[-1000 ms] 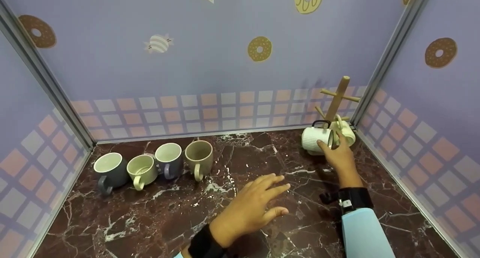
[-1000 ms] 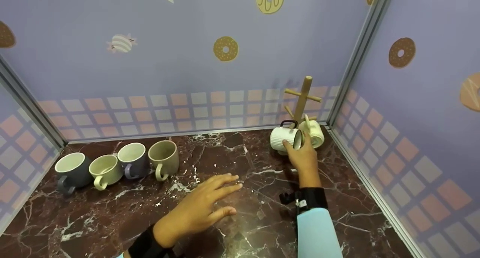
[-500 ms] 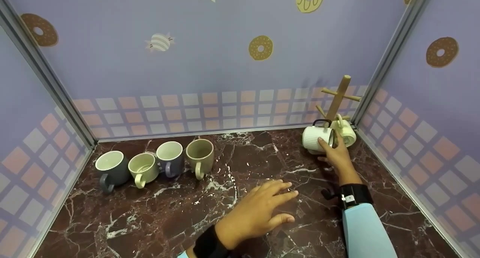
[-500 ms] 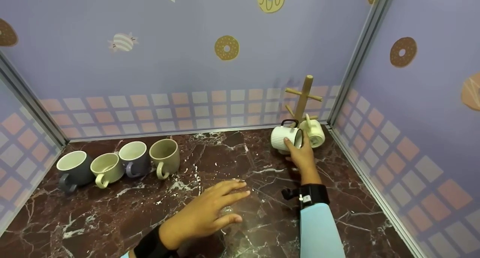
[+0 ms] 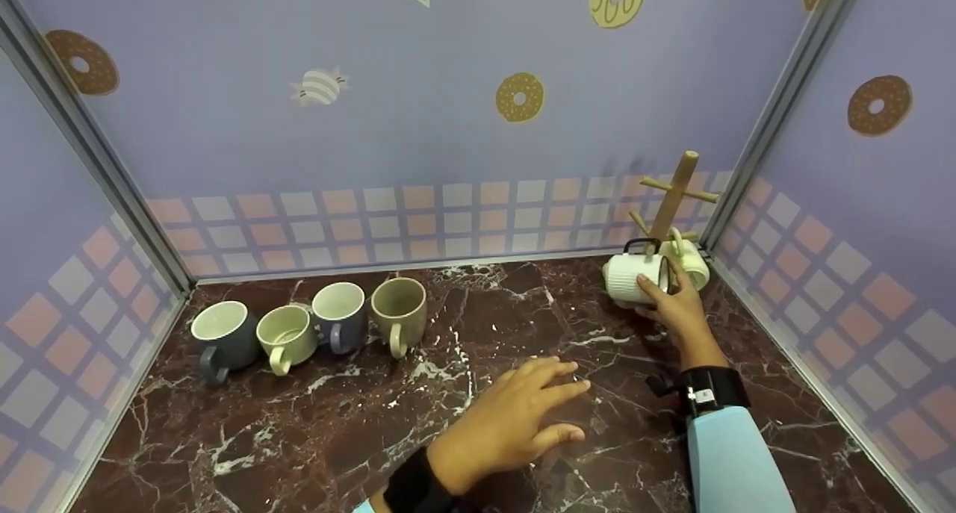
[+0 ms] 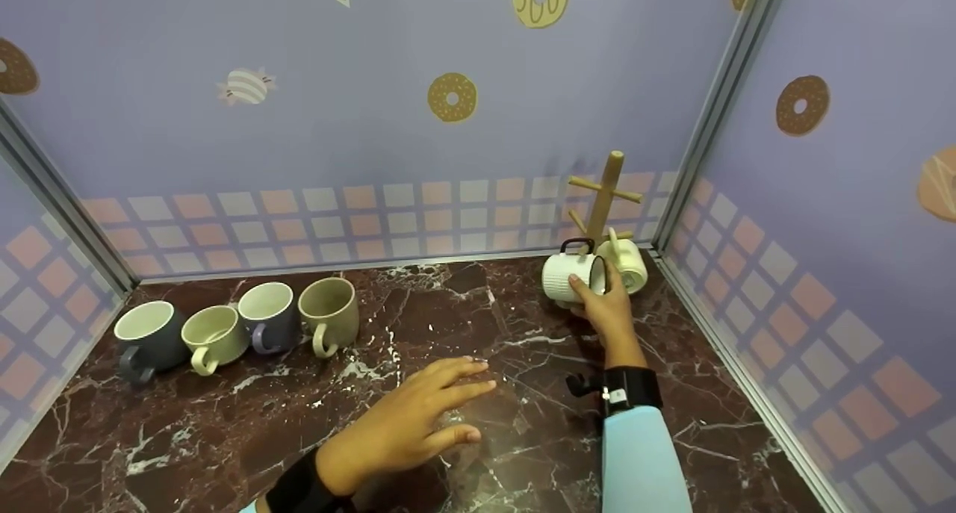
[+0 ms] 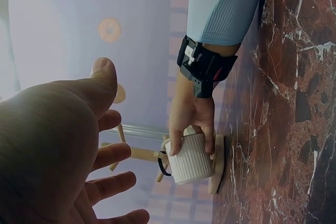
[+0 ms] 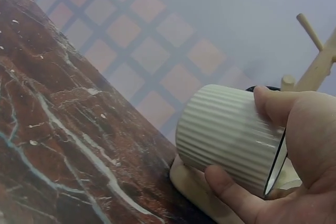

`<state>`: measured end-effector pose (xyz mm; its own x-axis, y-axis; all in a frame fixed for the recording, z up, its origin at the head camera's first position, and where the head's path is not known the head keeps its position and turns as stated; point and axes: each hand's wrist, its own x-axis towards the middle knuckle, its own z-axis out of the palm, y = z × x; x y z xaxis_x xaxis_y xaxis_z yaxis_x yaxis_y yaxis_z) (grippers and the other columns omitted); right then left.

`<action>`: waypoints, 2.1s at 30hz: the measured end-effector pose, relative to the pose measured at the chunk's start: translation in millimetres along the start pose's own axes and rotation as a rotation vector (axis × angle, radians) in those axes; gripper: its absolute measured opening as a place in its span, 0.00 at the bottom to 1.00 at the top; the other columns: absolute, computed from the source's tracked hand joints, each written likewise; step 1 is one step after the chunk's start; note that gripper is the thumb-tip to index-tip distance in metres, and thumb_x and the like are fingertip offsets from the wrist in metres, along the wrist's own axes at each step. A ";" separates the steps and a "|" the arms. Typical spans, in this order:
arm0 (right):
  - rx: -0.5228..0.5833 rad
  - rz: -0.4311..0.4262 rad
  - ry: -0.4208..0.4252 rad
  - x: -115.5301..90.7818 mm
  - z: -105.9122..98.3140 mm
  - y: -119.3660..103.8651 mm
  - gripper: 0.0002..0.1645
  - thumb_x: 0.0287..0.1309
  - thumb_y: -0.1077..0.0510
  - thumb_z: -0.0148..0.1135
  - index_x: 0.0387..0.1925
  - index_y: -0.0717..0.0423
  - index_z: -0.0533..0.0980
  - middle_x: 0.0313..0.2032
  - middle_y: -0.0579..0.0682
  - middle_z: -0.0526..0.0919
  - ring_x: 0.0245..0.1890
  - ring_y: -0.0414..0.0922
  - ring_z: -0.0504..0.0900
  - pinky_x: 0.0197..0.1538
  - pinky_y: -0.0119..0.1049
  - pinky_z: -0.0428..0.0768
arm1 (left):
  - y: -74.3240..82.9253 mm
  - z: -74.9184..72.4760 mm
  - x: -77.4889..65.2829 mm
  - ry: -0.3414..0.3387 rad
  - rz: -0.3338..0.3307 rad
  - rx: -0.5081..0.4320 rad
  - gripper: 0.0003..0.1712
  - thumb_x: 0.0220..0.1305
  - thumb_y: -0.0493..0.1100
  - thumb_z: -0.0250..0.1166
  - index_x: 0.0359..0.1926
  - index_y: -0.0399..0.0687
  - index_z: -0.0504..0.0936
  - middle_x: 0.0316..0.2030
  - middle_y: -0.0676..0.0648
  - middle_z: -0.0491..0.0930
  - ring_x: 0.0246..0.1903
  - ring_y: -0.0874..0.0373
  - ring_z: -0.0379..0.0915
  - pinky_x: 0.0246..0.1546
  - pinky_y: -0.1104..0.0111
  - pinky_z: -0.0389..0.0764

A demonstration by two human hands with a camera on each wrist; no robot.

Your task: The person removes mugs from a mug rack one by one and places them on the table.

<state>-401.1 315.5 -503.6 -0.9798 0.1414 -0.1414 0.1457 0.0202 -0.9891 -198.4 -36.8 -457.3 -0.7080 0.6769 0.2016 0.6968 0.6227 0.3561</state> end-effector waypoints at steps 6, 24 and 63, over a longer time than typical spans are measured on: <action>-0.001 0.005 -0.040 -5.5 -3.2 -7.1 0.61 0.81 0.50 0.69 0.95 0.31 0.39 0.91 0.67 0.41 0.51 0.40 0.86 0.63 0.41 0.94 | -3.9 0.7 -1.3 0.010 -0.016 -0.009 0.39 0.82 0.71 0.58 0.85 0.67 0.71 0.88 0.52 0.64 0.87 0.46 0.62 0.87 0.42 0.68; -0.284 -0.100 -0.232 -36.0 -15.0 -41.0 0.62 0.79 0.51 0.74 0.95 0.42 0.43 0.84 0.75 0.57 0.52 0.45 0.89 0.60 0.45 0.95 | -18.3 -2.8 -2.1 0.070 -0.100 -0.074 0.37 0.81 0.71 0.60 0.81 0.64 0.77 0.85 0.50 0.70 0.84 0.49 0.66 0.86 0.43 0.70; -0.632 -0.676 -0.715 -99.3 110.9 -65.3 0.62 0.58 0.59 0.87 0.89 0.42 0.64 0.81 0.60 0.74 0.72 0.62 0.83 0.72 0.63 0.87 | -79.2 10.1 13.1 0.535 -0.501 -1.101 0.29 0.95 0.51 0.46 0.78 0.34 0.73 0.60 0.28 0.79 0.45 0.48 0.79 0.31 0.51 0.97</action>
<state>-328.5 190.4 -429.5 -0.7085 -0.6718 0.2163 -0.5898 0.3954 -0.7041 -261.7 -73.3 -492.1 -0.9946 0.0727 0.0747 0.0707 -0.0555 0.9959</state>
